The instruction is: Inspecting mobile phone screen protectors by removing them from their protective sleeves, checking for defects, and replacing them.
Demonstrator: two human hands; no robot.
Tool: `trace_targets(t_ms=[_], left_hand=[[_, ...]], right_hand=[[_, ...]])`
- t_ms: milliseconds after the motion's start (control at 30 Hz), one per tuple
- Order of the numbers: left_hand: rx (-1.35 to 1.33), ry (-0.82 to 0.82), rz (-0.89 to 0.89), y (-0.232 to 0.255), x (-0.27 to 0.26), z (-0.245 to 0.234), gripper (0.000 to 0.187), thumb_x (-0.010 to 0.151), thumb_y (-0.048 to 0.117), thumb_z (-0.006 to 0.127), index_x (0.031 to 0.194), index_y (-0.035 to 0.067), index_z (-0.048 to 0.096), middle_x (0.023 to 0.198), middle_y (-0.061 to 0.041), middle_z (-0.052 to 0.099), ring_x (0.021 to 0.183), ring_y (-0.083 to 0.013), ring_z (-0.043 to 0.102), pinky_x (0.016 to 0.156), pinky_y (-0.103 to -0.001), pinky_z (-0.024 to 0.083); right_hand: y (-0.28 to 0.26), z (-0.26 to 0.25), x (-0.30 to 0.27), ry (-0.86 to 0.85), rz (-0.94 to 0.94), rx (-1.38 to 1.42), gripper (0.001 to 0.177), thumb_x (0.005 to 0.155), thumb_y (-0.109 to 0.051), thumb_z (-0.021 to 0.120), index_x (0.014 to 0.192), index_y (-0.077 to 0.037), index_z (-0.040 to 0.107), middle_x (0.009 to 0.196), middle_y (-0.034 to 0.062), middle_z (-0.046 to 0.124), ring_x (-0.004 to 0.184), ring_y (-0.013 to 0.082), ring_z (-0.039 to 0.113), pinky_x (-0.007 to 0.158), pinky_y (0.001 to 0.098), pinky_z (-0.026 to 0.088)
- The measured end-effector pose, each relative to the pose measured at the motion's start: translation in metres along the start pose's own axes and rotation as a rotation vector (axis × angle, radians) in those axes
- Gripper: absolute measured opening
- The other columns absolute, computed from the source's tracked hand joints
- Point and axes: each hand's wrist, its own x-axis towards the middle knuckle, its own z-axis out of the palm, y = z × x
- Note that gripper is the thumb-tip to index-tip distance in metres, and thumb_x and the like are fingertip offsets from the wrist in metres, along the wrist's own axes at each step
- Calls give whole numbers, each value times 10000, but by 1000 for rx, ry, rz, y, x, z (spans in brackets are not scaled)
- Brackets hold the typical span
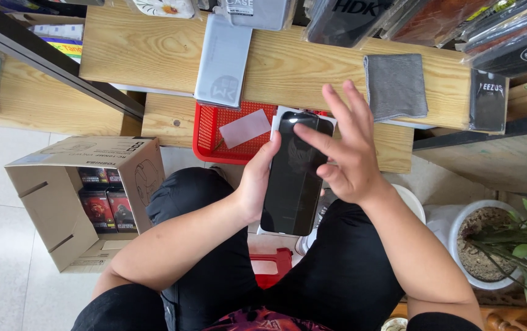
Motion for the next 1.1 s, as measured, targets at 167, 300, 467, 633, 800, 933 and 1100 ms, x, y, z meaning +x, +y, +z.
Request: trace_targets(t_ms=[167, 300, 467, 633, 800, 933, 1100], left_hand=[[67, -53, -6, -1, 0, 1, 577, 1022, 509, 398, 1204, 0, 600, 1044, -216, 667, 884, -307, 675, 807, -455, 577], [-31, 16, 28, -7, 5, -3, 610, 996, 535, 448, 1204, -16, 608, 1062, -255, 666, 903, -359, 676, 817, -480, 567], [-161, 106, 76, -3, 14, -14, 661, 962, 569, 512, 1204, -37, 617, 1085, -305, 666, 927, -425, 678, 831, -512, 556], [-148, 11, 120, 21, 9, -3, 673, 964, 565, 443, 1176, -50, 614, 1094, -188, 683, 998, -288, 656, 971, -387, 490], [-54, 40, 172, 24, 4, 8, 661, 978, 519, 443, 1159, -92, 617, 1089, -227, 682, 983, -306, 674, 967, -404, 522], [-78, -32, 99, 19, 4, 3, 699, 985, 565, 421, 1315, -37, 551, 1253, -197, 619, 1160, -297, 605, 1039, -409, 479], [-64, 20, 78, 10, 5, 0, 636, 986, 528, 432, 1345, 10, 523, 1267, -201, 600, 1146, -311, 607, 1024, -436, 489]], right_hand=[[6, -1, 1, 24, 45, 39, 680, 1037, -583, 162, 1370, -165, 583, 1580, 224, 266, 1516, 408, 163, 1281, 609, 158], [12, 3, -1, 120, 58, 43, 702, 981, -644, 263, 1417, -179, 556, 1564, 226, 291, 1466, 454, 165, 1194, 597, 127], [-10, 10, -6, 113, -14, 6, 722, 961, -687, 257, 1454, -222, 504, 1568, 217, 283, 1465, 468, 163, 1194, 614, 116], [-50, 13, -15, -122, -300, -27, 653, 992, -684, 192, 1388, -328, 571, 1554, 102, 304, 1482, 351, 183, 1190, 679, 56], [-56, 19, -12, -140, -296, -34, 625, 990, -657, 189, 1321, -361, 629, 1501, 76, 382, 1419, 353, 291, 1133, 722, 141], [-48, 16, -8, -134, -238, -44, 647, 988, -651, 180, 1296, -353, 664, 1508, 115, 385, 1447, 376, 203, 1167, 642, 32], [-32, 13, -6, -94, -163, -102, 664, 984, -652, 161, 1327, -337, 635, 1549, 129, 313, 1474, 409, 166, 1177, 705, 67]])
